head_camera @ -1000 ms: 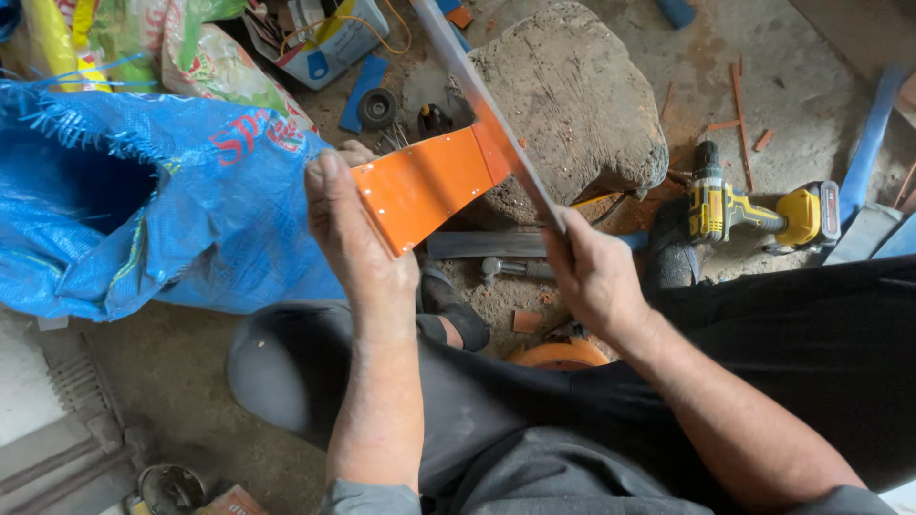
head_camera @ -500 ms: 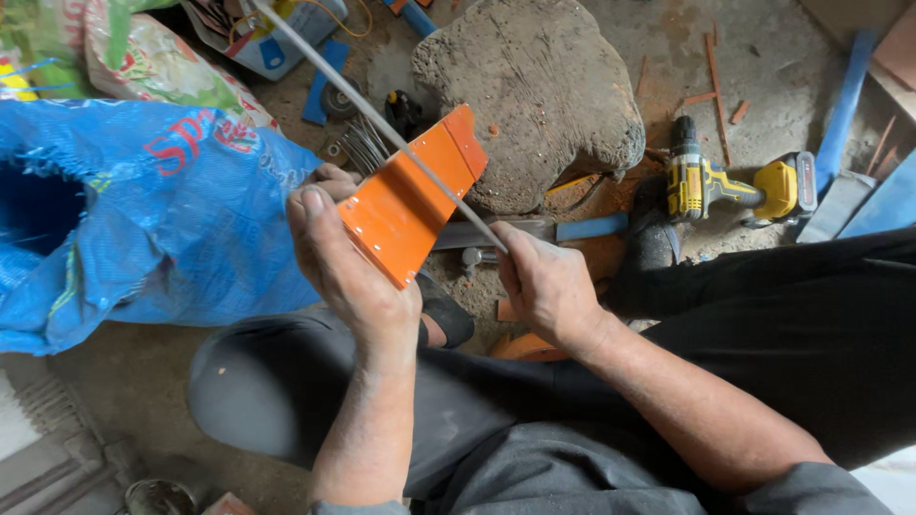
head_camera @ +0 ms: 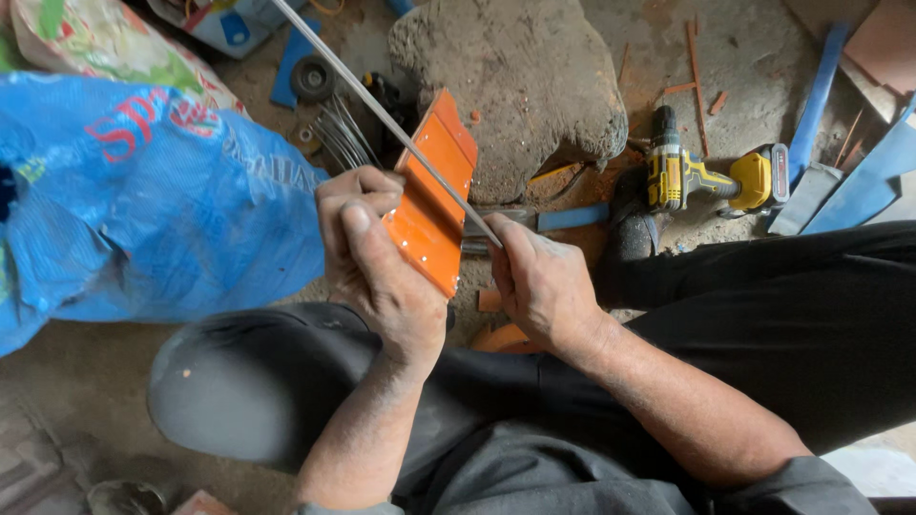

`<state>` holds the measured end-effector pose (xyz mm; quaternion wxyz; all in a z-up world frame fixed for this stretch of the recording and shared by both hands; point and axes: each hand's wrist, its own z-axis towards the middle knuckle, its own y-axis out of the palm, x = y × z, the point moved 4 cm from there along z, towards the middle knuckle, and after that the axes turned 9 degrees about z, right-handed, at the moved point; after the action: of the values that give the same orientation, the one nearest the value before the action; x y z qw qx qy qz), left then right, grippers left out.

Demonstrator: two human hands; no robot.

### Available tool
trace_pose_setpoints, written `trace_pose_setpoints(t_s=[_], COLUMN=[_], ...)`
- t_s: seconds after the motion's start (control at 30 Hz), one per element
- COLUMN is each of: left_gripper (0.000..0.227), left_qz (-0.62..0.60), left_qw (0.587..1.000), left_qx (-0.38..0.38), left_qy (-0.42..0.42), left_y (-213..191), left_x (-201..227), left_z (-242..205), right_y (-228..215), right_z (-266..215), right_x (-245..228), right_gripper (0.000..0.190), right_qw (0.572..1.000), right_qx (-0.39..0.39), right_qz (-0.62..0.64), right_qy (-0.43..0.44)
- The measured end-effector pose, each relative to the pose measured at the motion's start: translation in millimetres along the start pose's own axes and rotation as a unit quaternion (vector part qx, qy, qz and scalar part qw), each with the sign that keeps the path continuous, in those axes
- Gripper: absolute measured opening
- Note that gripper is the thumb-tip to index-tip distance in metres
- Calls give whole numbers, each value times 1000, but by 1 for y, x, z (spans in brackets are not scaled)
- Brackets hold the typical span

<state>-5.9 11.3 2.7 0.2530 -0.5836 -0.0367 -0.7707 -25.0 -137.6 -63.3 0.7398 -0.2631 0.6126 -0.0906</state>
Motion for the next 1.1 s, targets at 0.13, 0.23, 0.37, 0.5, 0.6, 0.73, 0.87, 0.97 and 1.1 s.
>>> trace_pose_setpoints(t_s=[0.13, 0.23, 0.37, 0.5, 0.6, 0.73, 0.87, 0.97, 1.1], left_gripper=[37, 36, 35, 36, 32, 23, 27, 32, 35], left_qz=[68, 36, -59, -191, -226, -221, -142, -155, -175], left_qw=[997, 999, 998, 977, 968, 974, 989, 987, 984], left_qx=[7, 11, -5, 29, 28, -17, -43, -23, 4], left_qy=[30, 21, -21, -86, -105, -40, 18, 40, 17], left_y=[2, 5, 2, 2, -4, -6, -7, 2, 4], left_x=[5, 6, 2, -3, -8, -9, -11, -14, -11], left_z=[-4, 1, 0, 2, -4, 2, 4, 3, 7], right_y=[3, 11, 19, 15, 17, 16, 18, 19, 18], right_z=[5, 12, 4, 5, 2, 9, 14, 15, 16], right_x=[1, 16, 22, 16, 10, 8, 9, 8, 6], right_gripper=[30, 28, 15, 22, 21, 22, 25, 22, 20], right_qw=[999, 997, 997, 995, 993, 994, 992, 993, 997], right_qx=[-1, -39, -45, -70, -89, -79, -89, -86, -51], right_qz=[-33, -55, -25, -38, -36, -39, -37, -27, 1], right_qy=[-29, 29, 53, 60, 70, 71, 81, 82, 66])
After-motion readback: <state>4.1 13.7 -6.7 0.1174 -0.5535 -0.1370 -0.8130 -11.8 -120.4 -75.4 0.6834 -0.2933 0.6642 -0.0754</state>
